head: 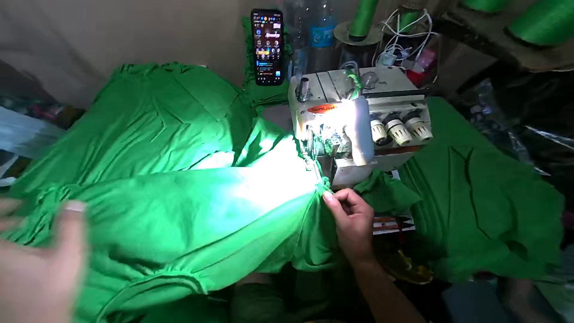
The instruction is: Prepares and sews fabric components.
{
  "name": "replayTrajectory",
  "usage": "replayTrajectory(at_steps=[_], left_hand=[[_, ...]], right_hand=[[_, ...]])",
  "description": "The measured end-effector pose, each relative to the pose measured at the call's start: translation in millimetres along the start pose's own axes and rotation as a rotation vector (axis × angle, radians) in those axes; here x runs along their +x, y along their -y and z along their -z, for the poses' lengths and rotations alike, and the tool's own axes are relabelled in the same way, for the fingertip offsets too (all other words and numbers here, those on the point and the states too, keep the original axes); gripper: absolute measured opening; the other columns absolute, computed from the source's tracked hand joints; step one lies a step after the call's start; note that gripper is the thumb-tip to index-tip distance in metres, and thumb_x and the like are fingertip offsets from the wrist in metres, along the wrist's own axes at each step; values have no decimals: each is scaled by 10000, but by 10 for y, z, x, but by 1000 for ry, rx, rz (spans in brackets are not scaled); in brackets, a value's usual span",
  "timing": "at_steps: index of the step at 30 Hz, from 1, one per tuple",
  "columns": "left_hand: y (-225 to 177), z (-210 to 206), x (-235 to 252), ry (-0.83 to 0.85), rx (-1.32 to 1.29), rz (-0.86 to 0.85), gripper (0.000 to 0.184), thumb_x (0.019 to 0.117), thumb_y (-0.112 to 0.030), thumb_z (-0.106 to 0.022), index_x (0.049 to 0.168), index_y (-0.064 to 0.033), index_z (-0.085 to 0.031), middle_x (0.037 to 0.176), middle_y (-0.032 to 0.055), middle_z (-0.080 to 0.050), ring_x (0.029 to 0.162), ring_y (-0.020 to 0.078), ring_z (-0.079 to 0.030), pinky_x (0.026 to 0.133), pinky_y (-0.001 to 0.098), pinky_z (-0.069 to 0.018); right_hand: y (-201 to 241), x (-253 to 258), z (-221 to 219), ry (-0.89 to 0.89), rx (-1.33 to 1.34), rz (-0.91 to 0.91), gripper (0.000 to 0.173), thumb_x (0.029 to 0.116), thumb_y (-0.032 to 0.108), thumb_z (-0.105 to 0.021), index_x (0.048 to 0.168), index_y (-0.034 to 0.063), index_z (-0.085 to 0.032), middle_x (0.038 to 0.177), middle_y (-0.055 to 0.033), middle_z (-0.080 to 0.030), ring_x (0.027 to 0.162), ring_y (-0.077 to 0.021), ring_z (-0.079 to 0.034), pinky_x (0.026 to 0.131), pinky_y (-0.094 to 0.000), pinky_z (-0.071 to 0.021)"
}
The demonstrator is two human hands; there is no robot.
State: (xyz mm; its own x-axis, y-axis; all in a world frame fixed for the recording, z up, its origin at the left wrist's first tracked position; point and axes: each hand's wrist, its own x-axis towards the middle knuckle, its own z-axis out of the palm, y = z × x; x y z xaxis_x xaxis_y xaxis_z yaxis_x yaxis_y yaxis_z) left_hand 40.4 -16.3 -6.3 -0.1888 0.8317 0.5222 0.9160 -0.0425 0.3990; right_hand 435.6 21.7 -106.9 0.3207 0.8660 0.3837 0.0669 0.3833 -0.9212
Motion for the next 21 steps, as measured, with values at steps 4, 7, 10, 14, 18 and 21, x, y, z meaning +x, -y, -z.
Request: replayTrajectory(at_steps=[4, 7, 10, 14, 18, 21], left_hand=[[-1393, -780, -1056, 997, -658, 161, 254, 978, -169, -638, 1034, 75, -678, 958, 132, -710, 848, 147, -702, 777, 323, -588], [-1546, -1369, -1698, 1027, -1090, 902, 434, 1072, -199, -391, 1366, 118, -438, 1271, 190, -633, 1058, 243, -686, 910, 406, -573], [-1666, -1427, -1670, 530, -1369, 1295, 397, 1124, -317, -284, 1345, -46, -471, 1114, 92, -689, 999, 208, -700, 859, 398, -593], [-1740, -776, -1345, 169, -1357, 980, 329, 1096, -188, -341, 972, -170, -645, 850, -73, -749, 797, 35, -722, 740, 249, -613], [-1512, -480, -657, 89, -1392, 387, 435, 1008, -595, -439, 1103, -281, -724, 1002, -127, -737, 928, 26, -694, 793, 252, -585], [-1698, -863, -964, 317, -1257, 667, 209, 1044, -215, -461, 1162, -55, -525, 975, -22, -696, 913, 69, -693, 846, 300, -593]], right_hand=[[-29, 199, -56, -12, -59, -13, 171, 888, 38, -662, 734, 80, -600, 622, 120, -502, 539, 101, -426, 518, -72, -360], [-60, 290, -32, 14, -99, -26, 193, 903, 58, -657, 722, 91, -599, 603, 127, -477, 521, 100, -401, 504, -77, -336], [-60, 312, 66, 93, -148, -71, 182, 918, 92, -656, 745, 92, -601, 601, 126, -461, 518, 91, -391, 505, -89, -327], [-13, 330, 278, 239, -206, -108, 147, 953, 146, -628, 857, 47, -678, 702, 82, -573, 604, 92, -475, 578, -92, -399], [154, 251, 241, 263, 43, -262, 154, 1022, 86, -532, 969, 4, -652, 863, 5, -661, 771, 17, -627, 725, -169, -545], [215, 181, 157, 299, 349, -518, 102, 1046, 74, -473, 1063, 32, -565, 868, -3, -636, 779, -63, -641, 731, -266, -568]])
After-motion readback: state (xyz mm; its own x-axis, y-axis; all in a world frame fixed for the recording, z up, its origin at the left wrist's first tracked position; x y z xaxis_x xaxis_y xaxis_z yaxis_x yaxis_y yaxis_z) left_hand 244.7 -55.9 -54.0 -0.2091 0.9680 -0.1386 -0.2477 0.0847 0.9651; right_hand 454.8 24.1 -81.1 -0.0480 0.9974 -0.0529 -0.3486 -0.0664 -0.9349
